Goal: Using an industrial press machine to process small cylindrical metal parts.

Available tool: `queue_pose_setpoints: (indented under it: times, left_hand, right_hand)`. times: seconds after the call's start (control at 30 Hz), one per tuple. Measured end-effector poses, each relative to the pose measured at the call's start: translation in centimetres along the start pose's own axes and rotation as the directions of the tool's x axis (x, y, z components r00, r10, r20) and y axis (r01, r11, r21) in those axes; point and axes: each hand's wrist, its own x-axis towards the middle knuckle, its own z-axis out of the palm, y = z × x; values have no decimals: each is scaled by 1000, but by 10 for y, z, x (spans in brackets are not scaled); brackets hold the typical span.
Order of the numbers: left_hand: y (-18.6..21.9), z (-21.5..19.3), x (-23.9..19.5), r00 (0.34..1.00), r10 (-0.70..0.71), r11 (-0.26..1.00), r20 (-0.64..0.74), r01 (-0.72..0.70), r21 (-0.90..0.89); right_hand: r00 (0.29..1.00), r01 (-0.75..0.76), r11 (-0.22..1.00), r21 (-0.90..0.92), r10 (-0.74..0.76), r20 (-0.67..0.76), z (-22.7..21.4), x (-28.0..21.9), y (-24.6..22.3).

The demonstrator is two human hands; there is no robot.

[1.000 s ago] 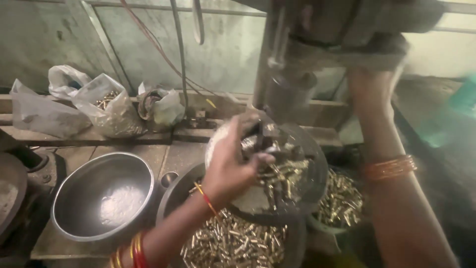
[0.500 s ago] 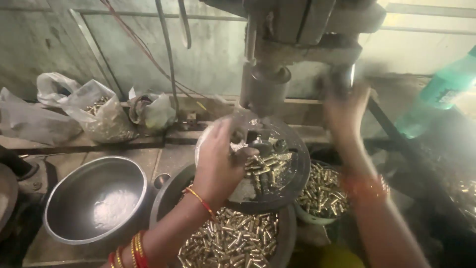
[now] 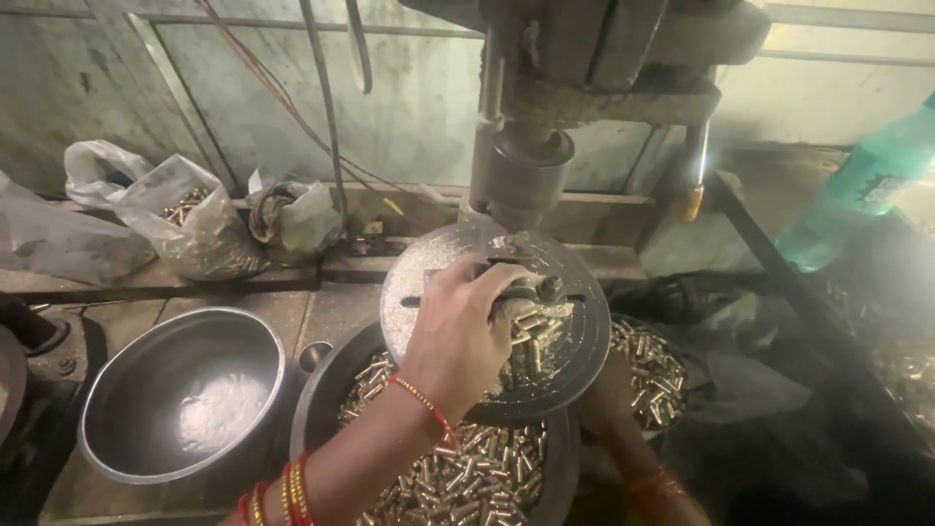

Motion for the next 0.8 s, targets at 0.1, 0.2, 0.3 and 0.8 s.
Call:
queue_pose_setpoints:
  times: [0.1, 0.2, 0.3, 0.8]
  left_hand:
    - [3, -3, -2, 1000, -16, 1000, 22, 17, -19]
    - [6, -14, -1, 989, -112, 982, 96, 126, -143]
    - [9, -41, 7, 883, -329, 895, 336, 405, -186]
    - [-17, -31, -13, 797, -272, 414, 540, 603, -682]
  right_hand:
    - [995, -87, 996, -28, 86, -40, 6, 7, 9]
    - [981, -177, 983, -51, 172, -86, 9, 12, 17]
    - [951, -122, 984, 128, 153, -267, -2, 11, 18]
    - [977, -54, 38, 998, 207, 44, -155, -68, -249]
